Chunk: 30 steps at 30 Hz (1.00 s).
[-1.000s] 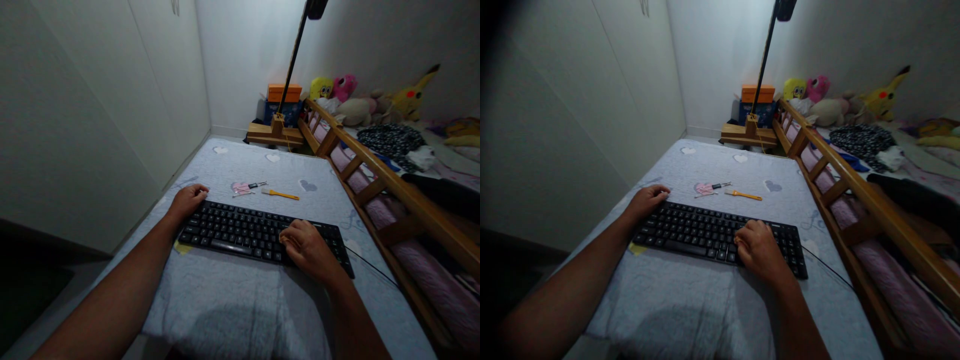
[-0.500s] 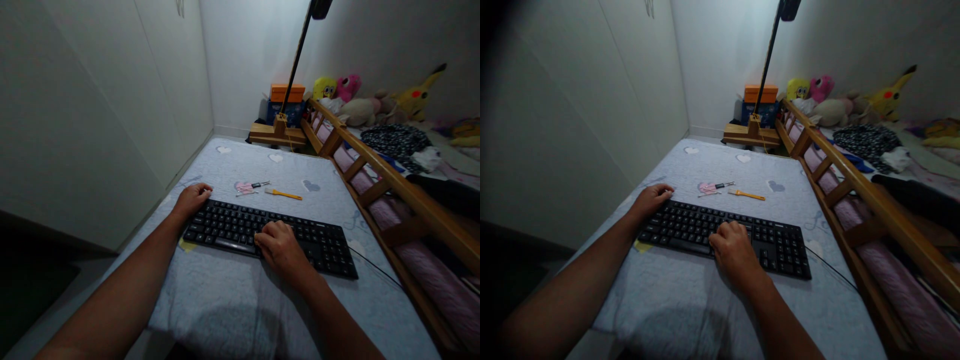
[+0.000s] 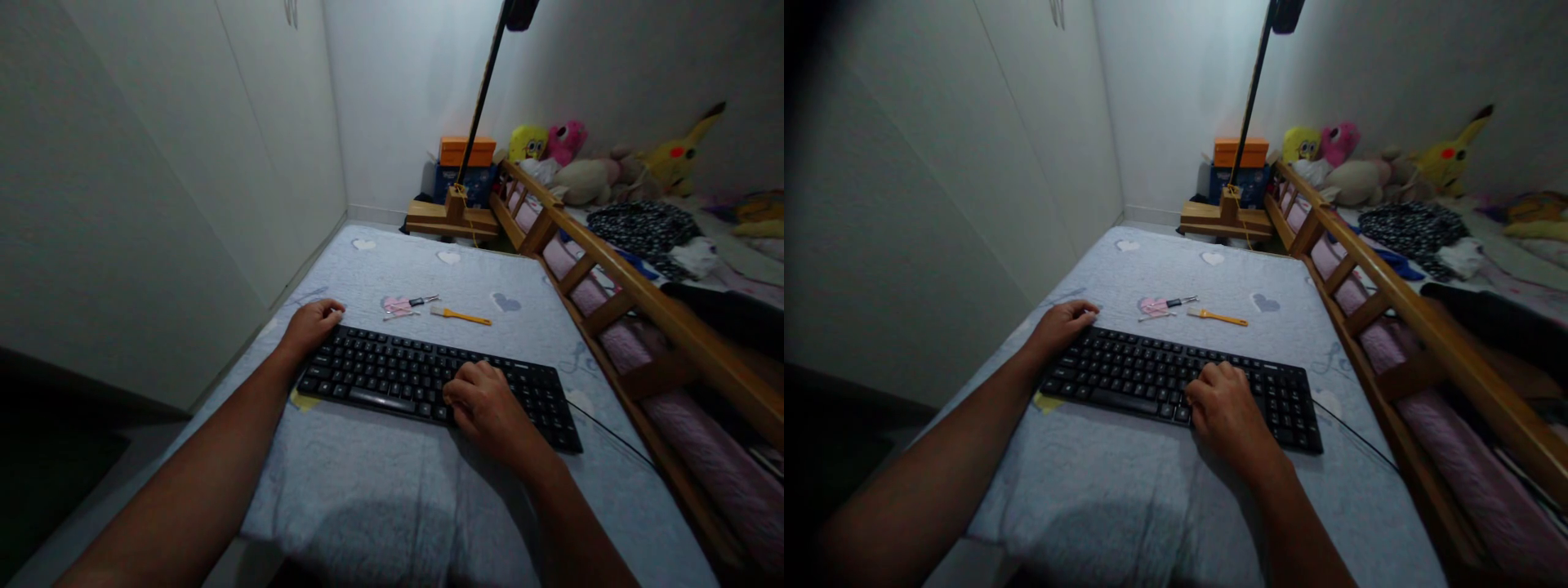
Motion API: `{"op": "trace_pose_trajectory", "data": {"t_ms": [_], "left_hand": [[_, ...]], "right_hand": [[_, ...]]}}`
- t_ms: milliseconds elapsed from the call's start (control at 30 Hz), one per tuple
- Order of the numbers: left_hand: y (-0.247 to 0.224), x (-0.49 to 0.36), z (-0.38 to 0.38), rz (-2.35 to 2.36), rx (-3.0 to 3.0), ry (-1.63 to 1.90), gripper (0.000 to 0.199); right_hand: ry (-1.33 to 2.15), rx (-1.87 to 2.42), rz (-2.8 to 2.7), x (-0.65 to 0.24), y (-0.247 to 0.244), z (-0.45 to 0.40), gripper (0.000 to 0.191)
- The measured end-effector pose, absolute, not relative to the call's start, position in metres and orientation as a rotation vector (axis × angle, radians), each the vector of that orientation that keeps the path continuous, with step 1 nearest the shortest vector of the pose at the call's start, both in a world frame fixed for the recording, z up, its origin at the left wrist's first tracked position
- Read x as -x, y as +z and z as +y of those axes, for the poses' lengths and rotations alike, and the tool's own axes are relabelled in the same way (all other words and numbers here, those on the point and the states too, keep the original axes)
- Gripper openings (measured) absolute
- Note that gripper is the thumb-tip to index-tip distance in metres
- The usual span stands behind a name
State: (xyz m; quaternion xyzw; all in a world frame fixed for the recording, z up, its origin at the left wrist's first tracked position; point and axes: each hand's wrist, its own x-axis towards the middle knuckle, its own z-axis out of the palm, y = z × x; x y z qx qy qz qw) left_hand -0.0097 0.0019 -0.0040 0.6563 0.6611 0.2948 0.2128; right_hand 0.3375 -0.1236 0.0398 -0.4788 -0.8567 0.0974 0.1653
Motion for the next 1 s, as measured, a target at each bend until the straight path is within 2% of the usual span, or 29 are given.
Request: {"op": "trace_pose_trajectory", "data": {"t_ms": [1000], "left_hand": [[-0.002, 0.006, -0.002, 1.842, -1.808, 0.815, 0.04]], "right_hand": [[0.201, 1.608, -2.378, -0.387, 0.038, -0.142, 0.021]]}}
